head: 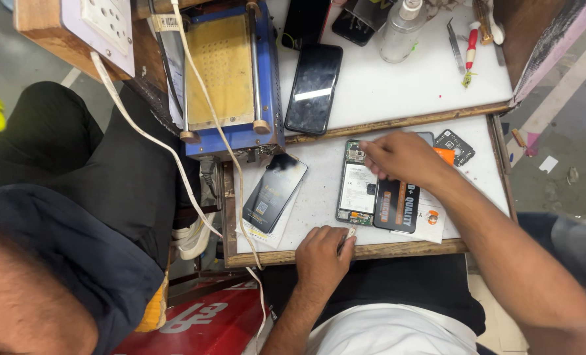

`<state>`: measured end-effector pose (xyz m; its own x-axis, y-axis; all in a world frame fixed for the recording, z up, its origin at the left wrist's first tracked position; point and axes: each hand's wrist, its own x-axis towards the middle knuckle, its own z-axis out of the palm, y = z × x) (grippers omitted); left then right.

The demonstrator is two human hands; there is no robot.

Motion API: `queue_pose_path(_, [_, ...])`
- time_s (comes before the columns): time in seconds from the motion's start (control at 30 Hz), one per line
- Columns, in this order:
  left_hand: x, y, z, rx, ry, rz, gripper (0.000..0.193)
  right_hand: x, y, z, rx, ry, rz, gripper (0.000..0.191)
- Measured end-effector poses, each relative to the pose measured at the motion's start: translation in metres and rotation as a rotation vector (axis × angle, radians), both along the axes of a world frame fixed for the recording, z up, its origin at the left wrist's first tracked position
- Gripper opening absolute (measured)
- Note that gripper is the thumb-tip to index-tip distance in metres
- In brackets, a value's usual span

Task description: The person works on a disassembled smartphone at a cluttered workbench. They handle the phone chassis, a new battery, and a back cover, moving items aside and connecting a charging cable to the phone. The person also picks up and examines a battery package and a separate back cover before placing them back on the table.

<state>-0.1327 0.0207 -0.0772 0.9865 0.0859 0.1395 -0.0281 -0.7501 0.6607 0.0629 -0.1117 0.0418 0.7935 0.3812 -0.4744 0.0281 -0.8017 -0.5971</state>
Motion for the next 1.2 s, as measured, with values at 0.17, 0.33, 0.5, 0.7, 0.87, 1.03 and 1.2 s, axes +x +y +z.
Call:
queue_pose_path(0.17, [-0.001, 0.003, 0.007, -0.041, -0.015, -0.012, 0.015, 0.01, 0.04, 0.022, -0.138, -0.216, 0.187, 0.061])
queue_pose_path(0.33, [-0.004, 0.009, 0.014, -0.303, 0.12, 0.049, 0.016, 0.005, 0.051, 0.024, -0.195, -0.334, 0.239, 0.058])
queue_pose_path(0.5, [0.011, 0.015, 0.014, -0.696, 0.428, 0.003, 0.017, -0.006, 0.053, 0.026, -0.185, -0.132, 0.327, 0.065])
queue_pose_path(0.7, [0.034, 0.011, 0.009, -0.726, 0.392, -0.208, 0.016, -0.008, 0.06, 0.035, -0.21, 0.132, 0.288, 0.064])
queue_pose_path(0.87, [0.05, 0.015, -0.004, -0.864, 0.556, -0.199, 0.017, -0.006, 0.058, 0.041, -0.168, 0.224, 0.216, 0.057])
queue_pose_path(1.03, [0.045, 0.01, -0.002, -0.905, 0.556, -0.143, 0.018, -0.007, 0.055, 0.038, -0.158, 0.243, 0.188, 0.056])
queue_pose_path(1.2, [0.013, 0.002, 0.019, -0.415, 0.212, 0.105, 0.016, -0.005, 0.049, 0.027, -0.187, 0.179, 0.232, 0.055])
